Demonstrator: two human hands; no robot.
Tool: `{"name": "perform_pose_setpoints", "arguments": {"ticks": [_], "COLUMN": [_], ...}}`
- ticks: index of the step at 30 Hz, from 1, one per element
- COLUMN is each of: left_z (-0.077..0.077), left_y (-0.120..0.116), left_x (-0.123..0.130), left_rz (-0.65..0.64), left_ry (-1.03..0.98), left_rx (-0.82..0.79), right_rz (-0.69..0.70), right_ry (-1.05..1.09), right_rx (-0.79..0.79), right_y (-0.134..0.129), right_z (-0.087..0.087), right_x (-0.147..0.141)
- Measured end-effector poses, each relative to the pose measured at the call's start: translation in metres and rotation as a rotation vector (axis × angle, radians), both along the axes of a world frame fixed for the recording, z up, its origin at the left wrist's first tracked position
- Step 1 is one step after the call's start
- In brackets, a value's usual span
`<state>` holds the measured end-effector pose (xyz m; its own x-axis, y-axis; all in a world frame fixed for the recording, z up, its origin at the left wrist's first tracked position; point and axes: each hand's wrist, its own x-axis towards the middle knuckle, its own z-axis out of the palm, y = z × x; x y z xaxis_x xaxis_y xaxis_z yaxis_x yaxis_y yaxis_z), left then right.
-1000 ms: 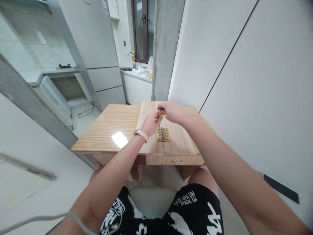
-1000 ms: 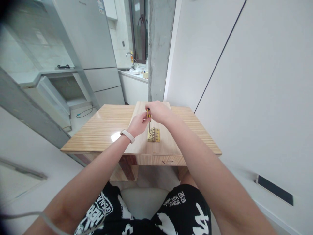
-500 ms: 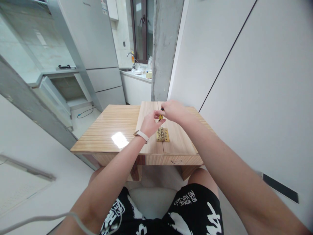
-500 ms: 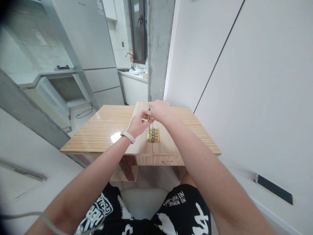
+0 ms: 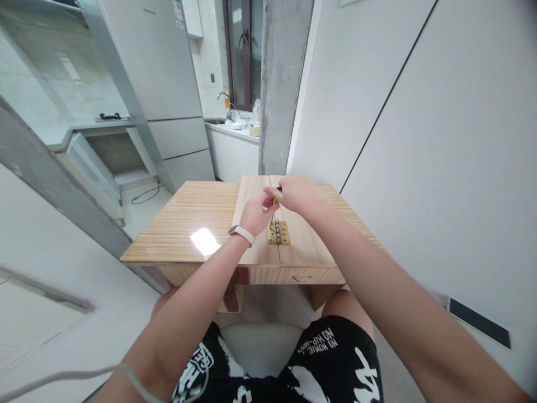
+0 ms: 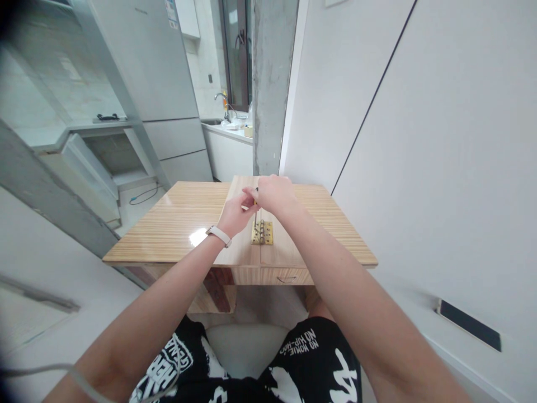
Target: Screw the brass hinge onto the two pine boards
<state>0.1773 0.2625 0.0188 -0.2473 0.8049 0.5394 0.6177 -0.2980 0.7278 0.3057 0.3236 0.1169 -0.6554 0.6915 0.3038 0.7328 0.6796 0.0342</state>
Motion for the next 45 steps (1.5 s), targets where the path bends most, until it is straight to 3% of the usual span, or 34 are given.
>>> {"name": "perform_pose_setpoints", "arguments": {"ticks": [5, 13, 20, 27, 39, 45], "left_z": [-0.007, -0.011, -0.019, -0.011, -0.001, -0.001], "left_y": [0.003, 0.007, 0.008, -0.001, 0.001, 0.003], "left_x": [-0.005, -0.009, -0.01, -0.005, 0.003, -0.001], "left_rz": [-0.057, -0.121, -0.106, 0.026, 0.111, 0.092], "left_ry": [-0.006, -0.002, -0.028, 0.025, -0.028, 0.045], "left_rx": [-0.02, -0.059, -0.055, -0.042, 0.0, -0.024], "right_rz": [0.297, 0.339, 0.299, 0.253, -0.033, 0.035], "right_ry": [0.032, -0.003, -0.065, -0.133, -0.019, 0.007], "right_rx": [-0.154, -0.138, -0.091, -0.028, 0.087, 0.007], "right_y": [0.004, 0.009, 0.011, 0.012, -0.001, 0.0], "right_z": [0.009, 0.005, 0.004, 0.004, -0.015, -0.011], "right_x": [0.008, 0.008, 0.003, -0.003, -0.019, -0.012]}}
